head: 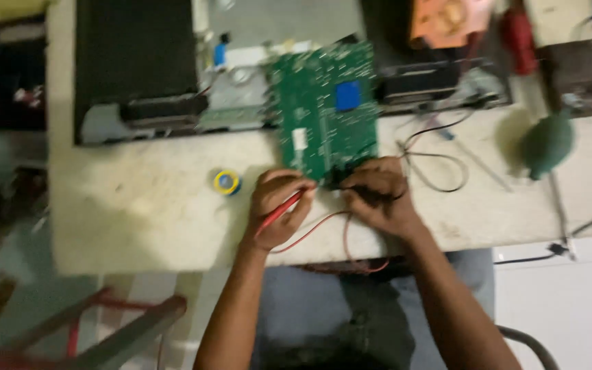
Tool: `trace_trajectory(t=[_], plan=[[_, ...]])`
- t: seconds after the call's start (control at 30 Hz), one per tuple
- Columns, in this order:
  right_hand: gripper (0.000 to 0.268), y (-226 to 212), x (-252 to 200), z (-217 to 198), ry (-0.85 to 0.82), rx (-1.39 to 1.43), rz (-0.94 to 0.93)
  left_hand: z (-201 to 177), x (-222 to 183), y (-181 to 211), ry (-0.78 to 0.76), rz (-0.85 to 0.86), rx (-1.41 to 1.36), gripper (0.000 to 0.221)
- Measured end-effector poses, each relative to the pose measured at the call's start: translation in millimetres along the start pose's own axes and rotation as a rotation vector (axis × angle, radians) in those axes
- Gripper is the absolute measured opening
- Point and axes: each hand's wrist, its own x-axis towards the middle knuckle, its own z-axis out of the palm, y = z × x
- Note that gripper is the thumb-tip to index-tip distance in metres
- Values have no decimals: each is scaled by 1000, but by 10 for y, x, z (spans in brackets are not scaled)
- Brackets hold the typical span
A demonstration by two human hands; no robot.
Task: Testing a television main board with a multimeter to diagnose electrical issues.
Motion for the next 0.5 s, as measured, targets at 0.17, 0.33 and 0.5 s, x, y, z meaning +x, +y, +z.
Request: trace_trajectory(t=[0.17, 0.33, 0.5], plan=[[13, -32, 27, 7, 20, -18, 47, 17, -53, -36, 4, -86, -60, 13], [13, 3, -61, 12, 57, -56, 91, 35, -57, -57, -6, -97, -61, 13], [12, -138, 44, -60, 36, -46, 61, 34, -49, -51, -3, -68, -46, 14]])
